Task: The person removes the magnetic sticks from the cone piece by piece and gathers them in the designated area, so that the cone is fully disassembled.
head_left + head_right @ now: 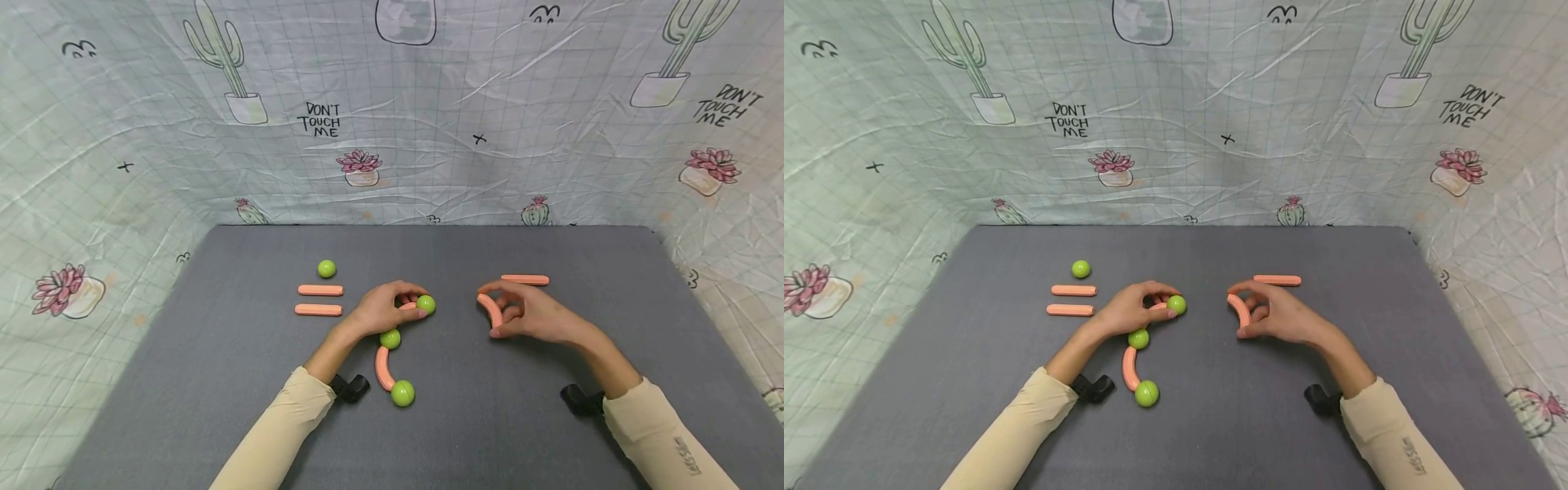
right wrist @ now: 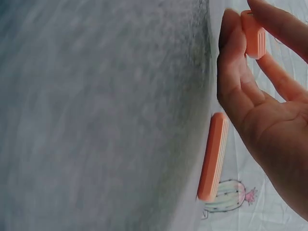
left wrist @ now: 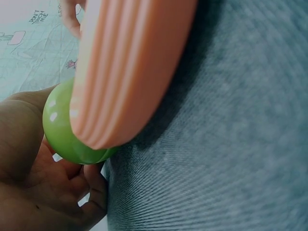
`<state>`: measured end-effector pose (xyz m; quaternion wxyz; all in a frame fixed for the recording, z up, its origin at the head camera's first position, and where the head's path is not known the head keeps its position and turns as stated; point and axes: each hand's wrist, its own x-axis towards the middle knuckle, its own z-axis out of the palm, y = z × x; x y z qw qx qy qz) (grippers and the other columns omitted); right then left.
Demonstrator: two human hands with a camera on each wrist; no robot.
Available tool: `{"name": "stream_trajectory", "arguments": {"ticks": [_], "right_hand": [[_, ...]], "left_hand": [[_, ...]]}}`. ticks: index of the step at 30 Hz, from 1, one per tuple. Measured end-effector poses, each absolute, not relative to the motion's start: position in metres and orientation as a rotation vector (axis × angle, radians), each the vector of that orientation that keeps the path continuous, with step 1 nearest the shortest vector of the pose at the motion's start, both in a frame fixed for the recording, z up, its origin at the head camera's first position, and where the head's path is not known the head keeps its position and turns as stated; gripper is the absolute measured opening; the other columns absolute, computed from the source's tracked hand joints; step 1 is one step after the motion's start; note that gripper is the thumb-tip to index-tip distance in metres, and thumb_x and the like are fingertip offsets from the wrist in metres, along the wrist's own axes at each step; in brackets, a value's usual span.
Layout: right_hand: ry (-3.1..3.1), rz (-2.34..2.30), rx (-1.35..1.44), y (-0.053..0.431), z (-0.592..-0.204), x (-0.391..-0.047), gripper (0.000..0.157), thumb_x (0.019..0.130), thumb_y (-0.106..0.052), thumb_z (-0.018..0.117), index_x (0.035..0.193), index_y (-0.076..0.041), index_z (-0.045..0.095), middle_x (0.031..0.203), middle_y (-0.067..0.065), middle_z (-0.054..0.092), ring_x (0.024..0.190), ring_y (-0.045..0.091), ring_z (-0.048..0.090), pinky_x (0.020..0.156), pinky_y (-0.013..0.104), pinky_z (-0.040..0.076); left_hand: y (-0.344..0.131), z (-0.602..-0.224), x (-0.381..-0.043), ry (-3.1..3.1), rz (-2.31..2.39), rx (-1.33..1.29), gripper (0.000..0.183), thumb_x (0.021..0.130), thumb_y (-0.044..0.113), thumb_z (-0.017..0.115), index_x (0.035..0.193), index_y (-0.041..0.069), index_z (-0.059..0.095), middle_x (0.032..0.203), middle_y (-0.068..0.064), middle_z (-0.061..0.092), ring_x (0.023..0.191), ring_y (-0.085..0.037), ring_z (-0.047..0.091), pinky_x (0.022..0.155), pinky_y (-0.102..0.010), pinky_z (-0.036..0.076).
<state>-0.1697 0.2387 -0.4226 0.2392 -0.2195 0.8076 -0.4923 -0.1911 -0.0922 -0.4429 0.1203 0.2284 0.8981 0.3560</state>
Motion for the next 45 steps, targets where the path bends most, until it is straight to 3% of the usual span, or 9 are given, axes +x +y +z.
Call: {"name": "stream_trajectory", "arguments": {"ticks": [5, 12, 22, 36, 45], "right_hand": [[2.249, -1.332, -0.636, 0.247, -0.424, -0.169, 0.074, 0.086, -0.012, 0.085, 0.148, 0.002, 0.048, 0.11, 0.022, 0.07, 0.085, 0.018, 0.072, 0.075, 0.028, 0.059], [2.332, -1.3, -0.569, 0.257, -0.421, -0.162, 0.074, 0.085, -0.018, 0.087, 0.148, -0.003, 0.051, 0.125, 0.022, 0.066, 0.088, 0.017, 0.072, 0.076, 0.027, 0.058], [2.379, -1.342, -0.578, 0.268, -0.422, -0.158, 0.083, 0.084, -0.015, 0.088, 0.155, -0.005, 0.046, 0.129, 0.021, 0.062, 0.084, 0.016, 0.071, 0.072, 0.027, 0.057], [2.476, -1.277, -0.497, 0.287, -0.419, -0.153, 0.069, 0.083, -0.02, 0.09, 0.142, -0.006, 0.057, 0.132, 0.018, 0.059, 0.089, 0.012, 0.068, 0.075, 0.026, 0.058], [2.451, -1.277, -0.448, 0.3, -0.418, -0.151, 0.068, 0.087, -0.018, 0.086, 0.145, -0.002, 0.053, 0.115, 0.02, 0.064, 0.084, 0.01, 0.07, 0.071, 0.029, 0.058]], "left_hand": [[-0.092, -0.444, -0.191, 2.634, 1.031, 0.662, 0.038, 0.096, 0.034, 0.076, 0.131, 0.021, 0.072, 0.105, 0.002, 0.068, 0.093, -0.009, 0.059, 0.084, -0.027, 0.047], [-0.092, -0.442, -0.189, 2.644, 1.029, 0.625, 0.036, 0.095, 0.035, 0.078, 0.129, 0.025, 0.073, 0.105, 0.004, 0.068, 0.092, -0.009, 0.059, 0.083, -0.028, 0.047], [-0.093, -0.442, -0.188, 2.642, 1.032, 0.61, 0.036, 0.095, 0.037, 0.077, 0.129, 0.027, 0.073, 0.106, 0.005, 0.068, 0.093, -0.008, 0.059, 0.084, -0.028, 0.045], [-0.093, -0.443, -0.188, 2.65, 1.021, 0.614, 0.036, 0.095, 0.037, 0.077, 0.13, 0.028, 0.073, 0.105, 0.006, 0.068, 0.093, -0.008, 0.058, 0.083, -0.029, 0.045], [-0.093, -0.444, -0.188, 2.653, 1.028, 0.628, 0.036, 0.095, 0.038, 0.077, 0.129, 0.028, 0.073, 0.105, 0.006, 0.068, 0.092, -0.008, 0.059, 0.082, -0.029, 0.045]]}}
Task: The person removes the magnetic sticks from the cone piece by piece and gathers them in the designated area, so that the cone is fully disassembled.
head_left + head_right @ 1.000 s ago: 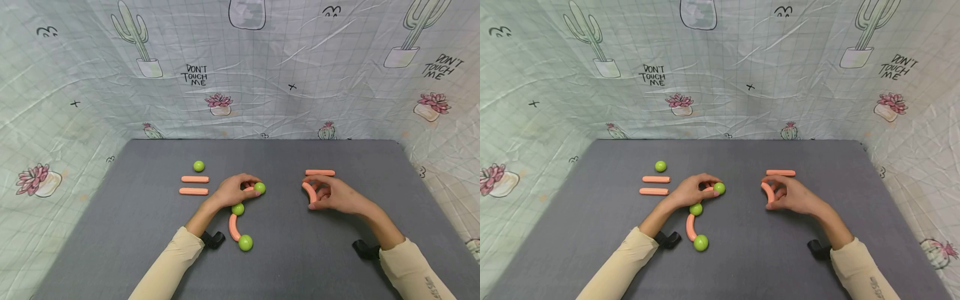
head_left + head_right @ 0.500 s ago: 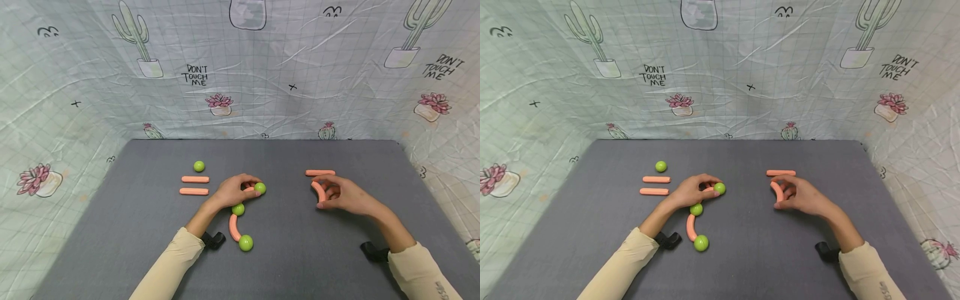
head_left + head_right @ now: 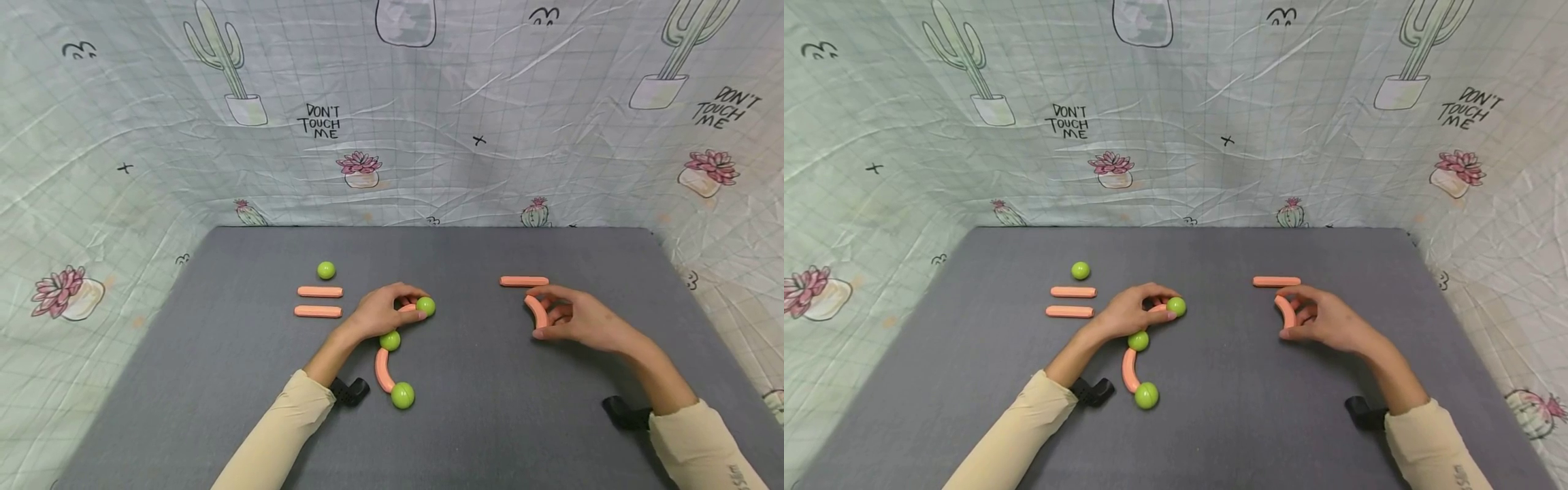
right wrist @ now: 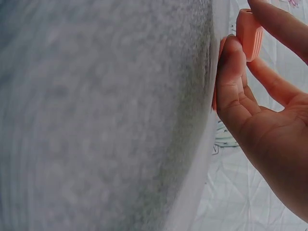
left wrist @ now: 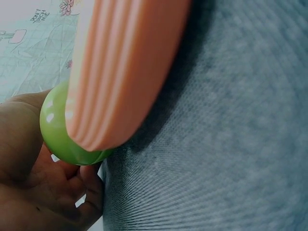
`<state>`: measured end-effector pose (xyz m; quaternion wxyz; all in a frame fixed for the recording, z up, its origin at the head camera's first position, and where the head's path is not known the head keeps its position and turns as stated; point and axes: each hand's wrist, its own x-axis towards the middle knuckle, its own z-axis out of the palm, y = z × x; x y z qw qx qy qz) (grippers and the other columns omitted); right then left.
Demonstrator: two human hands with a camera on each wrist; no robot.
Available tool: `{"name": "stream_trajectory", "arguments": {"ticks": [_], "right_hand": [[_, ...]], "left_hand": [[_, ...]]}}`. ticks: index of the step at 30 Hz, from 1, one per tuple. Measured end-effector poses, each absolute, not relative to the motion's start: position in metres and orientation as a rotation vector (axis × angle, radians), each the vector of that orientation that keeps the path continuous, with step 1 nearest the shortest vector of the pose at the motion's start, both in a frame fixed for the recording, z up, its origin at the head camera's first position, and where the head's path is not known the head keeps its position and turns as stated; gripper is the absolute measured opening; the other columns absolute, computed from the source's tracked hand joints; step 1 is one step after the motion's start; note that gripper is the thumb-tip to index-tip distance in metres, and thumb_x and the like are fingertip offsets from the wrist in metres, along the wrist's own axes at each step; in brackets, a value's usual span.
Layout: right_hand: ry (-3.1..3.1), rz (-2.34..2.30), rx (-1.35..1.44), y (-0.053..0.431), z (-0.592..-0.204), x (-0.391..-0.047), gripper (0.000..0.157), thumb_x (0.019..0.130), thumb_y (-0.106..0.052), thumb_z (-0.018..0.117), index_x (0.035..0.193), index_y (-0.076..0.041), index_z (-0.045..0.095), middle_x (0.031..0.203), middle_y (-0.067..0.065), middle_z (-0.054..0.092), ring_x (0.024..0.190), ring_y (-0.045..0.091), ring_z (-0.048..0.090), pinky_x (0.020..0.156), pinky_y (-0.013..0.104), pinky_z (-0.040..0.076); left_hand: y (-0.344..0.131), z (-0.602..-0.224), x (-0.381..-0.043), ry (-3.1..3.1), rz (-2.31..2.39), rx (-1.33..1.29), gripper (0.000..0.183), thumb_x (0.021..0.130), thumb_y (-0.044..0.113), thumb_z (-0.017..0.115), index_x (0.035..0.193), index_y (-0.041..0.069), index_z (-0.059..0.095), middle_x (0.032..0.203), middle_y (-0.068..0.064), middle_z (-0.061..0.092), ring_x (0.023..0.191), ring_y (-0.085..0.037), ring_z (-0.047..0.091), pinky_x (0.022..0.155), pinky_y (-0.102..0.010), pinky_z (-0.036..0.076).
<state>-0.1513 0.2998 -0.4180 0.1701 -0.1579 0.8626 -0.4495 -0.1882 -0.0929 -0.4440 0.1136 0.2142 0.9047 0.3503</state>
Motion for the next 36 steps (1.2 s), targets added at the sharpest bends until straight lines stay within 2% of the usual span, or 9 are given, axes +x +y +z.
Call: {"name": "stream_trajectory", "arguments": {"ticks": [23, 36], "right_hand": [[2.6, -1.094, -0.386, 0.32, -0.424, -0.154, 0.072, 0.087, -0.021, 0.086, 0.146, 0.002, 0.051, 0.114, 0.014, 0.067, 0.082, 0.003, 0.062, 0.068, 0.024, 0.051], [2.662, -0.995, -0.374, 0.317, -0.426, -0.156, 0.074, 0.085, -0.03, 0.089, 0.143, 0.001, 0.055, 0.108, 0.009, 0.067, 0.082, 0.002, 0.059, 0.071, 0.022, 0.048]], "left_hand": [[-0.094, -0.444, -0.188, 2.648, 1.039, 0.651, 0.037, 0.096, 0.038, 0.076, 0.13, 0.027, 0.073, 0.106, 0.005, 0.067, 0.094, -0.009, 0.059, 0.083, -0.029, 0.045], [-0.096, -0.444, -0.186, 2.621, 1.074, 0.677, 0.04, 0.095, 0.034, 0.078, 0.133, 0.025, 0.071, 0.108, 0.003, 0.067, 0.097, -0.011, 0.059, 0.087, -0.029, 0.046]]}}
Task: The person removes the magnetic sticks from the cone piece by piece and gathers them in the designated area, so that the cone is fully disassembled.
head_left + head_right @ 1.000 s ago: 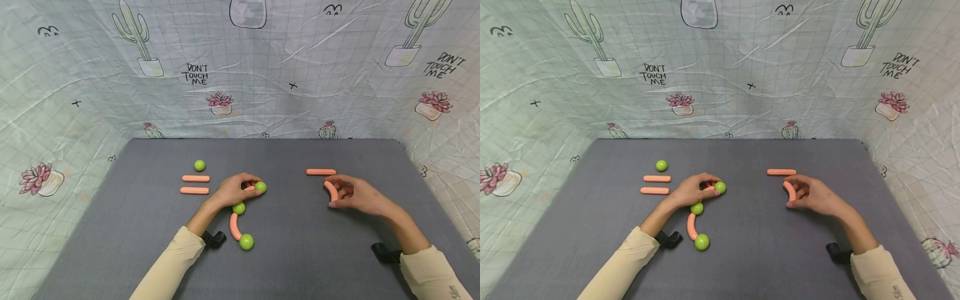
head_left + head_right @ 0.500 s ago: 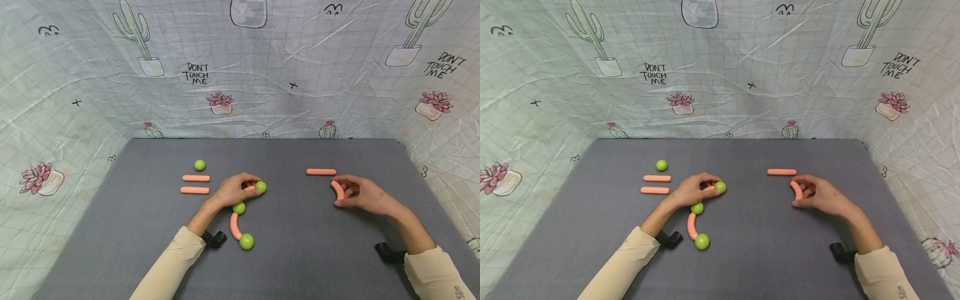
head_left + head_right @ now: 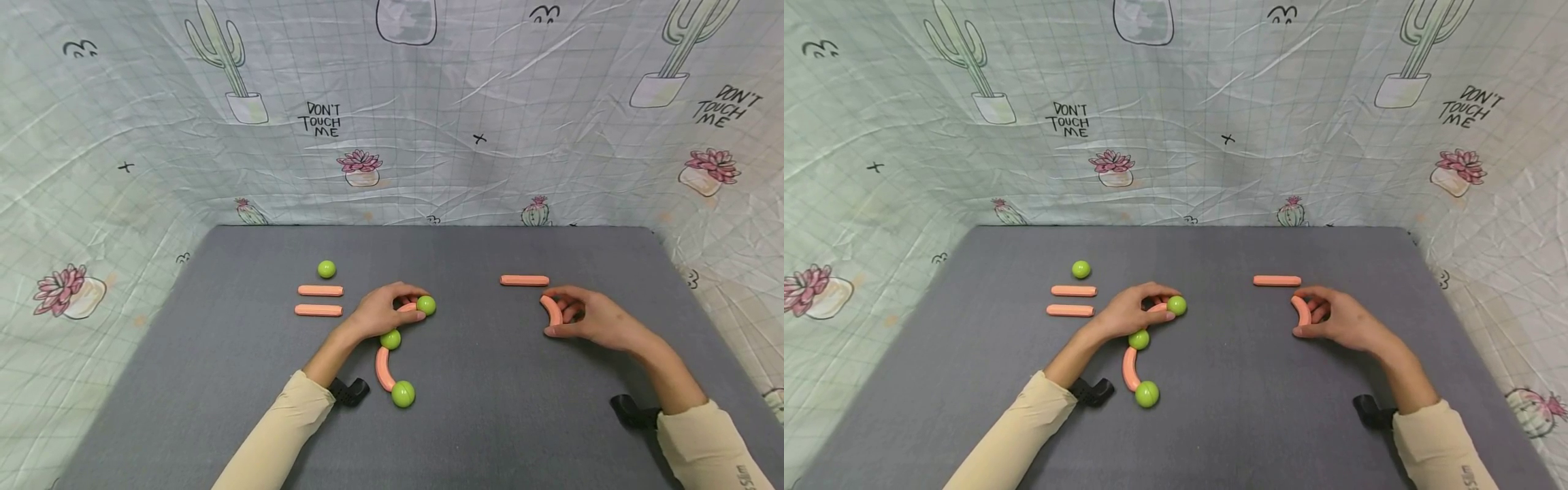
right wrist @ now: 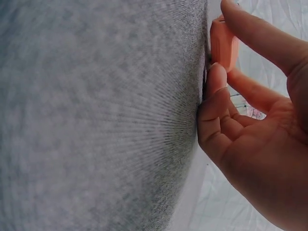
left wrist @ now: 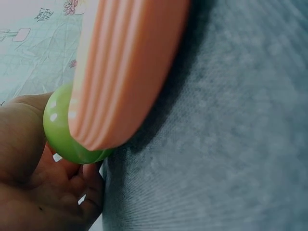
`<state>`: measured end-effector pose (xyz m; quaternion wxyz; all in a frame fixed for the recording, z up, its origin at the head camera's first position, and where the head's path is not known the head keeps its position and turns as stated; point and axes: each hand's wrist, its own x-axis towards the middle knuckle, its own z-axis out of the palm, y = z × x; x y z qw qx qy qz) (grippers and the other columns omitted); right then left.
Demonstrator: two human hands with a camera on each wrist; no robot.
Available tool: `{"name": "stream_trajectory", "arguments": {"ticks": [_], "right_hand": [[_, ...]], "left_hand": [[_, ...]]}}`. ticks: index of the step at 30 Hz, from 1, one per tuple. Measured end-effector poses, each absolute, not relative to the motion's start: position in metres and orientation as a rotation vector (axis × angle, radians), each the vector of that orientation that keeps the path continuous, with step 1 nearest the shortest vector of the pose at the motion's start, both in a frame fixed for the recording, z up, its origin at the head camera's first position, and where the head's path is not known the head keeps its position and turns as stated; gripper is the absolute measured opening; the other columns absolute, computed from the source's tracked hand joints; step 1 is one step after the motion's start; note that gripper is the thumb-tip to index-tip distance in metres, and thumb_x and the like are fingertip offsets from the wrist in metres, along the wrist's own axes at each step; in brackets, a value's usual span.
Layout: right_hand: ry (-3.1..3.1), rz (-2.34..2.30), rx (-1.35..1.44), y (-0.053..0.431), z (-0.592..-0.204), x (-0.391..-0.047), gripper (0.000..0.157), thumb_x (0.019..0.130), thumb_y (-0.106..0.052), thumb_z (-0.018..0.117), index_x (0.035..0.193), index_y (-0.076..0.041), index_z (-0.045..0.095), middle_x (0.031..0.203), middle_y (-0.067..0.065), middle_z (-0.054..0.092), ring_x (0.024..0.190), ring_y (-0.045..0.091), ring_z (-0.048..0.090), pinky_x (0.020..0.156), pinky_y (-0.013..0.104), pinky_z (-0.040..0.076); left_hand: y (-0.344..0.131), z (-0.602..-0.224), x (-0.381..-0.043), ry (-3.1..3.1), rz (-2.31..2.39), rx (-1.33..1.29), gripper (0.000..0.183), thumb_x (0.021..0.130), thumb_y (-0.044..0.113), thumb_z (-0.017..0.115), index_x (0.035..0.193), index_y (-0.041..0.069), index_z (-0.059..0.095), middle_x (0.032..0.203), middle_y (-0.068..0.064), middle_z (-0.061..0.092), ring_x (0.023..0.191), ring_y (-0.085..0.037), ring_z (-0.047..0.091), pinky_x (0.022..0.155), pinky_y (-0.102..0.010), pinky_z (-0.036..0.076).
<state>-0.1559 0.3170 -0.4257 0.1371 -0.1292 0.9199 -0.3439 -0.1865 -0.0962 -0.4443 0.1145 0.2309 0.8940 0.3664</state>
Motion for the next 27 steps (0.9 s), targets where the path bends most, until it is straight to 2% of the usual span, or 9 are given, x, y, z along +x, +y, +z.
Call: {"name": "stream_trajectory", "arguments": {"ticks": [9, 16, 22, 27], "right_hand": [[2.678, -0.976, -0.363, 0.316, -0.425, -0.156, 0.075, 0.084, -0.029, 0.089, 0.144, 0.001, 0.054, 0.11, 0.011, 0.064, 0.084, 0.002, 0.057, 0.071, 0.023, 0.047], [2.722, -0.934, -0.297, 0.313, -0.42, -0.156, 0.075, 0.087, -0.036, 0.086, 0.145, -0.002, 0.054, 0.112, 0.012, 0.06, 0.087, 0.009, 0.055, 0.068, 0.025, 0.046], [2.774, -0.97, -0.304, 0.305, -0.413, -0.156, 0.06, 0.095, -0.039, 0.077, 0.142, -0.005, 0.058, 0.107, 0.008, 0.069, 0.085, 0.008, 0.062, 0.072, 0.025, 0.047], [2.743, -1.083, -0.348, 0.291, -0.409, -0.157, 0.048, 0.099, -0.033, 0.073, 0.138, -0.008, 0.062, 0.1, 0.007, 0.071, 0.076, 0.012, 0.068, 0.075, 0.023, 0.048]], "left_hand": [[-0.103, -0.441, -0.18, 2.53, 1.183, 0.632, 0.047, 0.095, 0.029, 0.078, 0.139, 0.02, 0.067, 0.122, -0.002, 0.069, 0.106, -0.015, 0.062, 0.088, -0.024, 0.049], [-0.109, -0.439, -0.174, 2.561, 1.178, 0.643, 0.046, 0.095, 0.026, 0.079, 0.138, 0.015, 0.067, 0.126, -0.005, 0.069, 0.114, -0.018, 0.064, 0.09, -0.025, 0.052], [-0.112, -0.438, -0.17, 2.592, 1.172, 0.623, 0.042, 0.095, 0.025, 0.079, 0.135, 0.015, 0.069, 0.123, -0.004, 0.069, 0.112, -0.017, 0.064, 0.087, -0.024, 0.051], [-0.114, -0.437, -0.165, 2.605, 1.176, 0.613, 0.04, 0.095, 0.024, 0.078, 0.133, 0.015, 0.07, 0.12, -0.004, 0.07, 0.108, -0.017, 0.065, 0.09, -0.029, 0.051]]}}
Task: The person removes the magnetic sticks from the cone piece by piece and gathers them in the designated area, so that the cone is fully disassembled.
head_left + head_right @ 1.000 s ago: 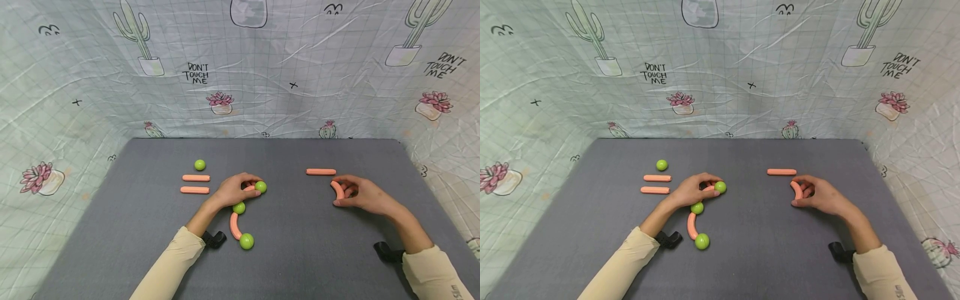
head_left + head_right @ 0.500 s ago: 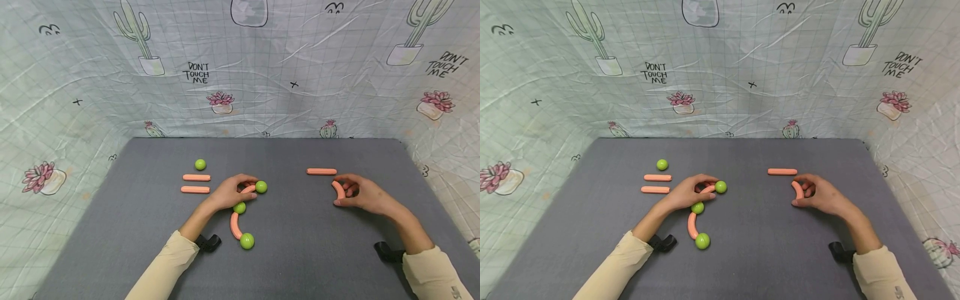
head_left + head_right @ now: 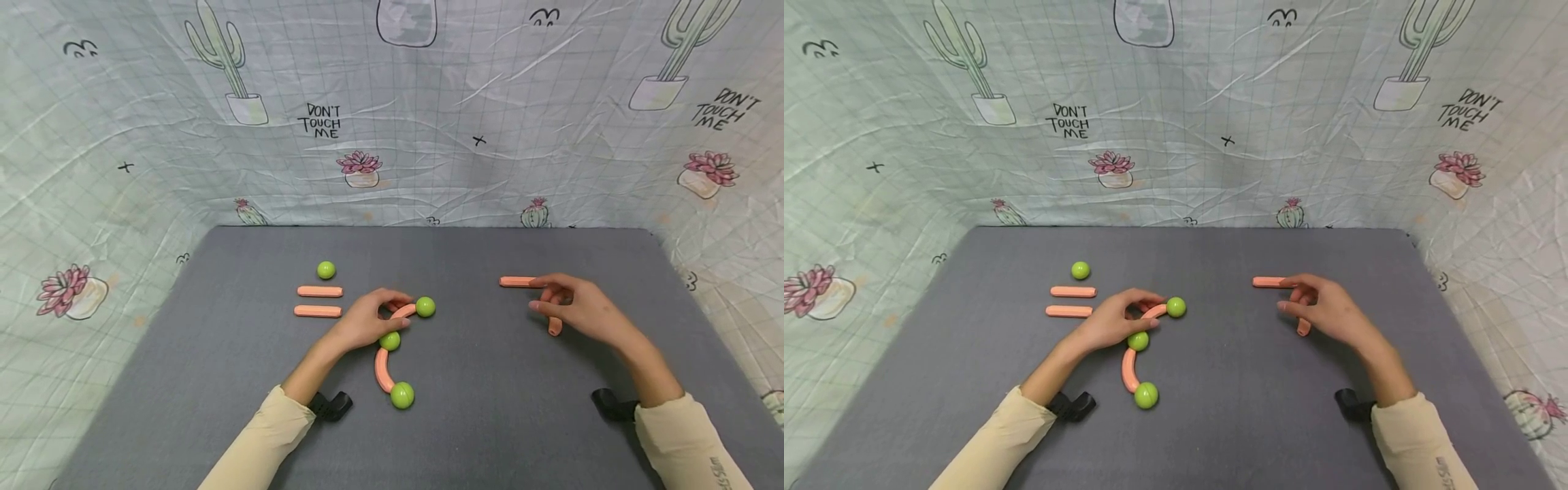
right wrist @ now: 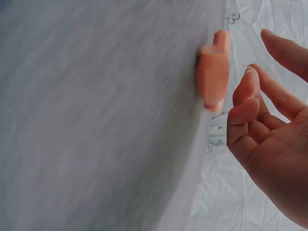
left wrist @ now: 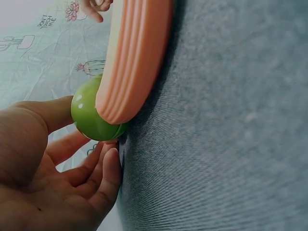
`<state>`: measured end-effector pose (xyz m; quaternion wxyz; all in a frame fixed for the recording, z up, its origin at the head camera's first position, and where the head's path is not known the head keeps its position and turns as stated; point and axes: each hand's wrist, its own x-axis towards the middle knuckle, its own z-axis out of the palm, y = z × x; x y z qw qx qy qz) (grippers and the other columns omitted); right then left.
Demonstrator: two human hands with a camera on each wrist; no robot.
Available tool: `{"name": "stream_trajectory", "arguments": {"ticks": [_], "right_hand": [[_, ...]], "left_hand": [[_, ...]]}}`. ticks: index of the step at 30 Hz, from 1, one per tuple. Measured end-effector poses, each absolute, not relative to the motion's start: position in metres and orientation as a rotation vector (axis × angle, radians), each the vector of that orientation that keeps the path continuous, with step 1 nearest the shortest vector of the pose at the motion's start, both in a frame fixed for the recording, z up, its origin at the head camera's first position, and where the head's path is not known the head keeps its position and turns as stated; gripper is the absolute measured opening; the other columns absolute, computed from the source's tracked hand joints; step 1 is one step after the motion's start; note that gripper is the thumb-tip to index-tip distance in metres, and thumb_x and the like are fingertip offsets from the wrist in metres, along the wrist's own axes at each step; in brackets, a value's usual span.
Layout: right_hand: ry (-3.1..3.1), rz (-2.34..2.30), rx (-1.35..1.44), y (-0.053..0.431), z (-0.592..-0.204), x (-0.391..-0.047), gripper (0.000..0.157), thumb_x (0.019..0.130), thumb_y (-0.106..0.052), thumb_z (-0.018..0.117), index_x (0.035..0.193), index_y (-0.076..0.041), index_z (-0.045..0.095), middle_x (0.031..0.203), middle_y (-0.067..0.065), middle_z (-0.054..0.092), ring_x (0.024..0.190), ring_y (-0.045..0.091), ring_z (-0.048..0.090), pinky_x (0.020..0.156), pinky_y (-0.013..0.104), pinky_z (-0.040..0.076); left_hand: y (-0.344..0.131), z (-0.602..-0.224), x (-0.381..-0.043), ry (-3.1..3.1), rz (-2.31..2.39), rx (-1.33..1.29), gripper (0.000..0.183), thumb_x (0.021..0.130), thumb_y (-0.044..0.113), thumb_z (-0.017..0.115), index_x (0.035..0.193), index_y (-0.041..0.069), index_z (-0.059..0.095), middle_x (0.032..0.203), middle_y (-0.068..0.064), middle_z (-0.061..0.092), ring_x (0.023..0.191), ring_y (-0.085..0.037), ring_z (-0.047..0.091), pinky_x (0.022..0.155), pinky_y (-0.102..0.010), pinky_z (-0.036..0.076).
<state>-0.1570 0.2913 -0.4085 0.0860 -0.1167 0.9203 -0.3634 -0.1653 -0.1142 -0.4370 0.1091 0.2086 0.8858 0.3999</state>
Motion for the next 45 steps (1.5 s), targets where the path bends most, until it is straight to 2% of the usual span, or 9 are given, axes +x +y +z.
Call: {"name": "stream_trajectory", "arguments": {"ticks": [4, 7, 10, 13, 15, 18, 28, 45], "right_hand": [[2.645, -1.207, -0.374, 0.277, -0.406, -0.161, 0.04, 0.1, -0.026, 0.072, 0.136, -0.009, 0.065, 0.107, 0.014, 0.072, 0.059, 0.021, 0.062, 0.061, 0.031, 0.053], [2.588, -1.248, -0.359, 0.266, -0.408, -0.166, 0.042, 0.099, -0.028, 0.073, 0.137, -0.012, 0.066, 0.108, 0.015, 0.07, 0.05, 0.017, 0.049, 0.045, 0.036, 0.048], [2.583, -1.228, -0.346, 0.255, -0.411, -0.17, 0.042, 0.099, -0.031, 0.074, 0.137, -0.014, 0.066, 0.101, 0.012, 0.067, 0.051, 0.01, 0.041, 0.039, 0.033, 0.041], [2.599, -1.201, -0.404, 0.245, -0.415, -0.173, 0.039, 0.099, -0.027, 0.074, 0.133, -0.009, 0.067, 0.098, 0.009, 0.068, 0.059, 0.013, 0.051, 0.046, 0.03, 0.043], [2.603, -1.187, -0.46, 0.238, -0.416, -0.174, 0.037, 0.099, -0.024, 0.073, 0.131, -0.006, 0.068, 0.097, 0.008, 0.07, 0.069, 0.016, 0.06, 0.054, 0.028, 0.046], [2.592, -1.18, -0.53, 0.227, -0.418, -0.176, 0.036, 0.099, -0.022, 0.074, 0.129, -0.004, 0.069, 0.095, 0.007, 0.071, 0.079, 0.021, 0.065, 0.067, 0.025, 0.048], [2.528, -1.161, -0.575, 0.198, -0.418, -0.182, 0.036, 0.097, -0.021, 0.076, 0.128, -0.006, 0.069, 0.095, 0.006, 0.071, 0.073, 0.012, 0.058, 0.066, 0.024, 0.046], [2.42, -1.132, -0.706, 0.163, -0.423, -0.185, 0.039, 0.096, -0.016, 0.077, 0.131, -0.004, 0.067, 0.094, 0.008, 0.072, 0.079, 0.015, 0.064, 0.07, 0.026, 0.052]], "left_hand": [[-0.115, -0.436, -0.161, 2.61, 1.189, 0.581, 0.038, 0.095, 0.022, 0.078, 0.132, 0.015, 0.071, 0.117, -0.004, 0.07, 0.105, -0.017, 0.066, 0.093, -0.034, 0.051], [-0.116, -0.435, -0.159, 2.628, 1.193, 0.543, 0.035, 0.096, 0.023, 0.077, 0.13, 0.014, 0.072, 0.115, -0.004, 0.071, 0.104, -0.018, 0.066, 0.093, -0.035, 0.051], [-0.115, -0.433, -0.155, 2.64, 1.184, 0.496, 0.034, 0.096, 0.025, 0.077, 0.129, 0.014, 0.073, 0.115, -0.004, 0.071, 0.103, -0.018, 0.065, 0.091, -0.035, 0.052], [-0.114, -0.432, -0.152, 2.641, 1.168, 0.462, 0.038, 0.095, 0.027, 0.078, 0.13, 0.016, 0.072, 0.115, -0.004, 0.069, 0.102, -0.016, 0.064, 0.089, -0.034, 0.051], [-0.113, -0.432, -0.15, 2.643, 1.154, 0.449, 0.041, 0.093, 0.029, 0.08, 0.132, 0.017, 0.071, 0.116, -0.004, 0.067, 0.102, -0.015, 0.063, 0.089, -0.034, 0.05], [-0.112, -0.432, -0.147, 2.655, 1.134, 0.439, 0.046, 0.091, 0.031, 0.082, 0.134, 0.018, 0.07, 0.117, -0.003, 0.066, 0.102, -0.015, 0.062, 0.088, -0.034, 0.05], [-0.108, -0.432, -0.145, 2.671, 1.131, 0.468, 0.046, 0.091, 0.023, 0.081, 0.135, 0.018, 0.069, 0.119, -0.005, 0.067, 0.103, -0.017, 0.063, 0.087, -0.034, 0.051], [-0.101, -0.436, -0.154, 2.683, 1.154, 0.52, 0.035, 0.095, 0.014, 0.077, 0.129, 0.013, 0.073, 0.116, -0.007, 0.069, 0.1, -0.018, 0.065, 0.087, -0.036, 0.053]]}}
